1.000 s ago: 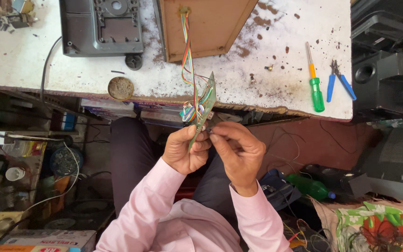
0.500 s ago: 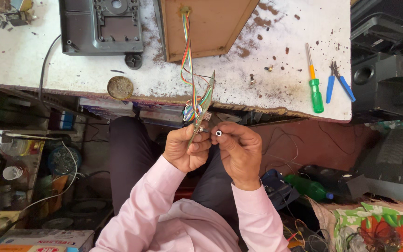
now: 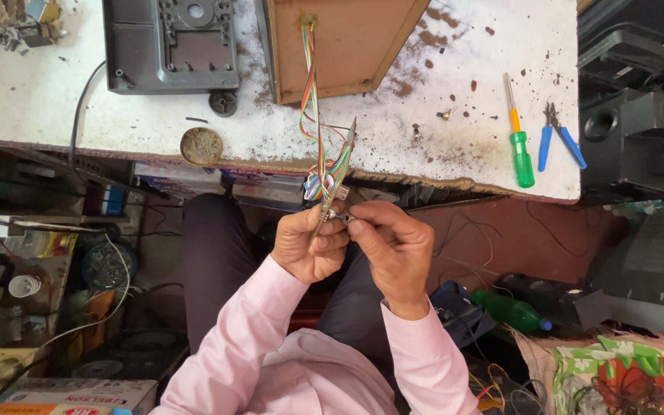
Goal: The person solders multiple wires to a green circuit board using a soldering iron and solder wire. They then use pliers to strip the end of a wire and insert a small cylindrical component into the board, securing it by hand.
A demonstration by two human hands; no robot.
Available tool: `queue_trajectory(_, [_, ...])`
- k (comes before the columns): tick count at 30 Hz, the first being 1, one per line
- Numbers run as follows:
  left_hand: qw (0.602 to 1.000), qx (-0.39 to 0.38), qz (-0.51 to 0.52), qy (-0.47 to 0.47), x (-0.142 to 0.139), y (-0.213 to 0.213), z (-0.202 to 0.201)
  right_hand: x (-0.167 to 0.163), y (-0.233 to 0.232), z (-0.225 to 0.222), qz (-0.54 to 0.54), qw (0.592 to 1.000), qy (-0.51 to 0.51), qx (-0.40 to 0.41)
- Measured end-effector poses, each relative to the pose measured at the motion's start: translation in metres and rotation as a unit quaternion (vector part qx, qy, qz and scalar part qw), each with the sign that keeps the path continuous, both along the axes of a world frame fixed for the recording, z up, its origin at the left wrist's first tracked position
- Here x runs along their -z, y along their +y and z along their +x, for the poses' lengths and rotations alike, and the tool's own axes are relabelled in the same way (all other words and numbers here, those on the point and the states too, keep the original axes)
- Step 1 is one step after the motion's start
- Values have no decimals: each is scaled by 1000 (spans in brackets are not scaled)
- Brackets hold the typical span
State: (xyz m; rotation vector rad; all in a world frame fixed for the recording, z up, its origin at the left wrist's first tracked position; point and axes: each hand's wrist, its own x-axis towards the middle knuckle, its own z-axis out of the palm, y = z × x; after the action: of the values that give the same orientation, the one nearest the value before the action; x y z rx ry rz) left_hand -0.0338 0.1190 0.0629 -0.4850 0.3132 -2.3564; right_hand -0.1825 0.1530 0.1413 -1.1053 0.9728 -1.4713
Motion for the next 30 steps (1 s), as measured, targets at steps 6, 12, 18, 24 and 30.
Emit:
queue_trajectory(6, [1000,-4,-6,-12,-4,-1,4,-12,-1,6,-26,998,50,2])
queue_trajectory(12, [999,-5,-16,-48,-4,-2,7,-23,0,9,-37,992,115,35])
queue_trajectory(18, [994,-13,-14,-103,-9,-3,12,-34,3,12,-35,976,198,82])
queue_trajectory(24, [991,-11,-12,-132,-14,-5,15,-37,3,15,-62,969,220,99])
queue_trajectory(30, [992,2,-13,-124,-18,-6,15,-36,1,14,-59,972,208,89])
